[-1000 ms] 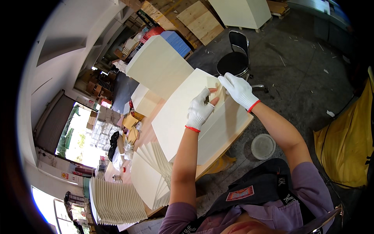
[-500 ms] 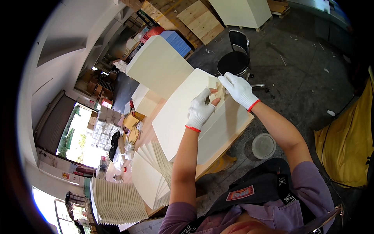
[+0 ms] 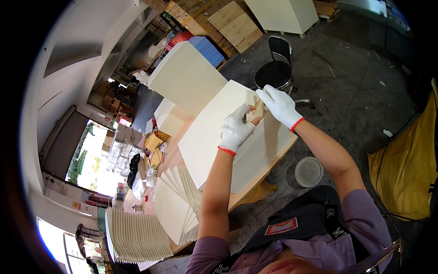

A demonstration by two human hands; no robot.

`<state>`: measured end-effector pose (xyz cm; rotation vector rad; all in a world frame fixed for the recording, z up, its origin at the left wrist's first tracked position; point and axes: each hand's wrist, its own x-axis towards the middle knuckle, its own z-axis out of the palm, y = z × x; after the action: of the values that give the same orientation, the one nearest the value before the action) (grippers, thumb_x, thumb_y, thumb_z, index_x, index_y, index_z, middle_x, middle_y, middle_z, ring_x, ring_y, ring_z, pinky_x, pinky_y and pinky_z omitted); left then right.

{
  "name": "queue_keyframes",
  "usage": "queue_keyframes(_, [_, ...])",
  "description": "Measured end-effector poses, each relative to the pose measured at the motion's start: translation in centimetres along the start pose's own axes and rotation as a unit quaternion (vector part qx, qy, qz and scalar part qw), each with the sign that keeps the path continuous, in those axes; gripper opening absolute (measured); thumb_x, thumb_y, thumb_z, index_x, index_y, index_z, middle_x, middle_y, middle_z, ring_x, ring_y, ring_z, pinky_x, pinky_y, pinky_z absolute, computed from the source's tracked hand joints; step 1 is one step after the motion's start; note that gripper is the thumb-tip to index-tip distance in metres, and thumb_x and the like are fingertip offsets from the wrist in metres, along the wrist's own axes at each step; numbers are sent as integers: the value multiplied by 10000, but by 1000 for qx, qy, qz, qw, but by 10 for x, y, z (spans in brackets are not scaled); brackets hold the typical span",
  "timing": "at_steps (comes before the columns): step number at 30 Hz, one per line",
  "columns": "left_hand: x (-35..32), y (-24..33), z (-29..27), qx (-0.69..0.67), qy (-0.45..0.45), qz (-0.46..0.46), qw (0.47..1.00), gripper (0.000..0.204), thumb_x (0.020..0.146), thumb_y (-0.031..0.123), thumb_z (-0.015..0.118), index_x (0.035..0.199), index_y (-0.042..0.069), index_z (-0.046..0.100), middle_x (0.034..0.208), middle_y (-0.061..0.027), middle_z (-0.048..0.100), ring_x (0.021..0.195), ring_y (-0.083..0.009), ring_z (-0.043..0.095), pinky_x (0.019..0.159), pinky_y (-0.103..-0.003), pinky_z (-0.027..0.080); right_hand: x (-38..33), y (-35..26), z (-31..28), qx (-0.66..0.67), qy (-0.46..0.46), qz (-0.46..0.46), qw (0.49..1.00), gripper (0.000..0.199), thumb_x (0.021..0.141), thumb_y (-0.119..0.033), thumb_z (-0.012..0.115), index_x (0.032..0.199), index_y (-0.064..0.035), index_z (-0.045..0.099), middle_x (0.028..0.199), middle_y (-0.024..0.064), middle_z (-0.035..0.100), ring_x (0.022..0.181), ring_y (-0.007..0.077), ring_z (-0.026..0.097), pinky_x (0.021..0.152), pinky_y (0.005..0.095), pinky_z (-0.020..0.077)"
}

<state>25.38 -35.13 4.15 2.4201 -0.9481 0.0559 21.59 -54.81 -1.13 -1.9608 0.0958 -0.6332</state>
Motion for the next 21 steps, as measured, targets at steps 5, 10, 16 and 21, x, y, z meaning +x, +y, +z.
queue_keyframes(5, [1,-6,5,-42,17,-9,999,369,909,191,834,1252,126,715,990,-121,733,703,-144,681,717,-333,557,0,0,0,14,-5,4,1000,503,1106,-532,455,958,-68,582,796,175,646,832,404,670,752,495,482])
queue_keyframes(10, [0,-1,5,16,25,29,999,388,918,168,784,1297,148,705,1048,-141,748,814,-229,736,773,-368,583,0,2,-3,-5,16,1,1000,518,1092,-555,484,945,-69,581,779,157,624,788,349,672,736,456,482])
queue_keyframes(16, [-13,14,1,67,66,65,994,457,899,163,681,1349,243,680,1204,-129,744,998,-380,732,886,-460,601,-4,-7,-39,-152,-2,26,988,532,1011,-612,564,970,-88,645,873,160,714,848,378,711,741,489,519])
queue_keyframes(21, [-2,10,3,95,43,60,993,440,906,161,683,1341,226,698,1204,-132,758,1062,-372,736,924,-453,593,-5,10,-37,-273,-80,-84,955,535,961,-627,600,878,-100,641,824,132,702,789,354,702,690,497,517])
